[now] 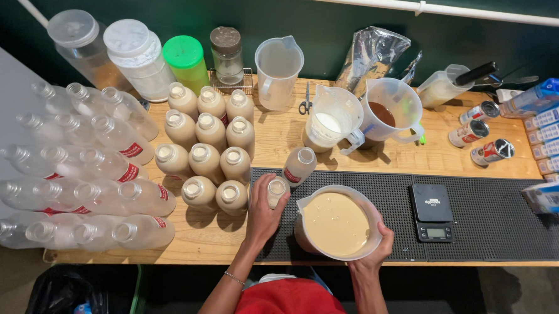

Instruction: The person stirs a beige liquid in a plastic jug, then pours it into several small plastic bottles one by one. The person places each filled bottle on the table and continues filling the next bottle.

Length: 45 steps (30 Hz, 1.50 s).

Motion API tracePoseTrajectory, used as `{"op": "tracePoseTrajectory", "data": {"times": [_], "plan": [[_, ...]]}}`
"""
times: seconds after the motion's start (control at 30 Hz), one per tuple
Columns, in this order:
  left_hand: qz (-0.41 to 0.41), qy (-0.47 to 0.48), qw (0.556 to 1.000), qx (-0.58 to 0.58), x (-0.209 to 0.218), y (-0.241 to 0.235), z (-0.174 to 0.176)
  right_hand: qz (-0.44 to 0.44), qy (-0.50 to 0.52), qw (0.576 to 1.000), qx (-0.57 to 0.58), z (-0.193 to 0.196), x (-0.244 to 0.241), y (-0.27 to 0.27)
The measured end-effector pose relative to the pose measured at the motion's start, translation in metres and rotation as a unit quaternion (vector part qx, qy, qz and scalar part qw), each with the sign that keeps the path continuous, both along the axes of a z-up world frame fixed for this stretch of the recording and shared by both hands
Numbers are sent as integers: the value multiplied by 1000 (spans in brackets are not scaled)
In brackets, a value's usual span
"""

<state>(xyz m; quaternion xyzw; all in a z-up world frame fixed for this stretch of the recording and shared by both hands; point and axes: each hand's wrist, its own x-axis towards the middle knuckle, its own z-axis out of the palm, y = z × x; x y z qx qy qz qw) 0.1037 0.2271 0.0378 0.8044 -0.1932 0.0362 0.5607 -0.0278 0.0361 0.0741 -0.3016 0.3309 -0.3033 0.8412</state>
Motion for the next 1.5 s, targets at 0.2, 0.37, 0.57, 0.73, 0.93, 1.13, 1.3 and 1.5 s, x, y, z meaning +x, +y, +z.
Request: {"op": "tracePoseTrajectory", "data": {"times": [0.2, 0.37, 0.57, 0.73, 0.93, 1.13, 1.3, 1.5], "plan": [[-33, -44, 998, 38, 2, 1, -4, 14, 18, 1000, -15, 11, -2, 13], [-46, -32, 997, 47, -4, 6, -9, 20, 8, 999, -38, 10, 0, 5], [-67, -59, 995, 53, -22, 9, -10, 44, 3, 996, -75, 15, 5, -4], [-58, -52, 997, 11, -24, 7, -13, 34, 37, 996, -71, 7, 11, -13], [-81, -46, 996, -13, -22, 10, -12, 67, 22, 995, -74, 1, 16, -20], [-82, -43, 995, -25, -20, 9, -10, 89, 18, 992, -82, 2, 15, -27], [-76, -37, 996, -28, -20, 7, -9, 104, 49, 986, -125, 14, 13, -30], [-64, -39, 996, -39, -20, 5, -6, 100, 89, 981, -140, 25, 12, -29]]}}
